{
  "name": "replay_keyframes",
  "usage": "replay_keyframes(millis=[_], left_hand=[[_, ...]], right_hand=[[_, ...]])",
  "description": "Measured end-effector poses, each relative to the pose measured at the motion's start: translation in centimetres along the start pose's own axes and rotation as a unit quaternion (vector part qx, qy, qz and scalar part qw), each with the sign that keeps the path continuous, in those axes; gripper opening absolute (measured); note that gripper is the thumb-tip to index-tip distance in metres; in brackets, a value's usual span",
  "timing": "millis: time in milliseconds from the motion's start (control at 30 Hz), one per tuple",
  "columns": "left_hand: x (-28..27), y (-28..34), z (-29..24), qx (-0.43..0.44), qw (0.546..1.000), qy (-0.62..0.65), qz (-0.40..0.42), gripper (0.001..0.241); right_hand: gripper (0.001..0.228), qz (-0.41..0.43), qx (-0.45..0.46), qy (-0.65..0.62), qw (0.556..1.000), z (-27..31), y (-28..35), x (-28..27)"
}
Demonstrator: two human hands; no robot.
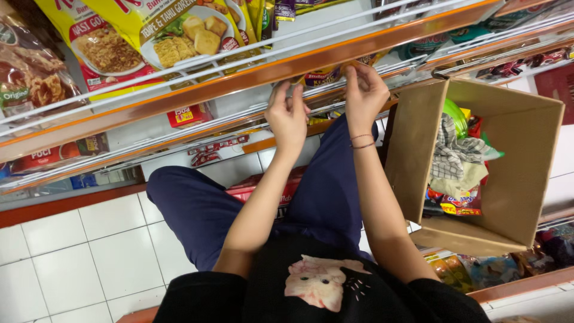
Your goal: The person sits on the floor and uses a spray bottle and a cloth to wipe down store shelves and product packaging before placing items back into a cardboard box.
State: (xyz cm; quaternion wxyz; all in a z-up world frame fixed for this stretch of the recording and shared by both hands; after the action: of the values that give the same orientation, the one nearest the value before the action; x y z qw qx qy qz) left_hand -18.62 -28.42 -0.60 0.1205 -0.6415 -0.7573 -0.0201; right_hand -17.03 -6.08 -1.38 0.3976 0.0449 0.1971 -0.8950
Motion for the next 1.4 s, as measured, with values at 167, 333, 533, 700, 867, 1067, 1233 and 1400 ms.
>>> replay_keyframes(millis=[167,333,533,700,867,1067,1233,1400], left_hand=[[0.4,0.0,1.2,-0.003,0.999,0.043,-0.002,0.044],[1.8,0.7,1.0,-0.004,0.999,-0.018,0.045,0.06],[1.9,3.4,-2.2,0.12,0.99,0.06,0.044,0.062],[7.9,7.8,-2.5,0.139,0.966,-0.045,0.214,0.027],[19.6,11.9,-0.5,0.21,0.888,-0.083,0.401,0.028],[37.2,14.2,6.5,0.394,0.722,-0.298,0.484,0.059],[44.5,14.0,13.4,0.402,0.644,-0.383,0.526,0.017],[47.3,13.2,15.8,0.416,0.643,-0.388,0.513,0.017]], right_hand=[[0.011,-0.021,0.025,0.011,0.999,-0.1,-0.1,0.4],[0.012,-0.048,-0.001,0.031,0.998,1.1,-0.4,0.2],[0.017,-0.04,0.004,-0.036,0.999,2.3,1.7,-2.7],[0.025,-0.112,0.043,0.157,0.98,1.7,7.4,-15.4],[0.047,-0.275,0.075,0.326,0.902,0.0,14.3,-32.4],[0.055,-0.247,0.251,0.564,0.747,-5.6,22.5,-43.5],[0.079,-0.064,0.476,0.463,0.745,-13.9,26.6,-43.6],[0.061,-0.081,0.416,0.428,0.799,-15.9,24.6,-41.8]])
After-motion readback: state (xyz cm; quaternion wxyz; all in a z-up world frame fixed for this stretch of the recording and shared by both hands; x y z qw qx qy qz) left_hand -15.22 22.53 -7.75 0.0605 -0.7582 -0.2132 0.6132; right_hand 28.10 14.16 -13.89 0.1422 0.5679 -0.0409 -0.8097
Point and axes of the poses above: each hand's wrist, its own y-axis away from the middle knuckle, its own x-axis out of the palm, z = x × y, the point moved 9 cm from there along -y, towards the middle knuckle, and after that the axes turned 12 degrees about y, right-handed, at the moved point
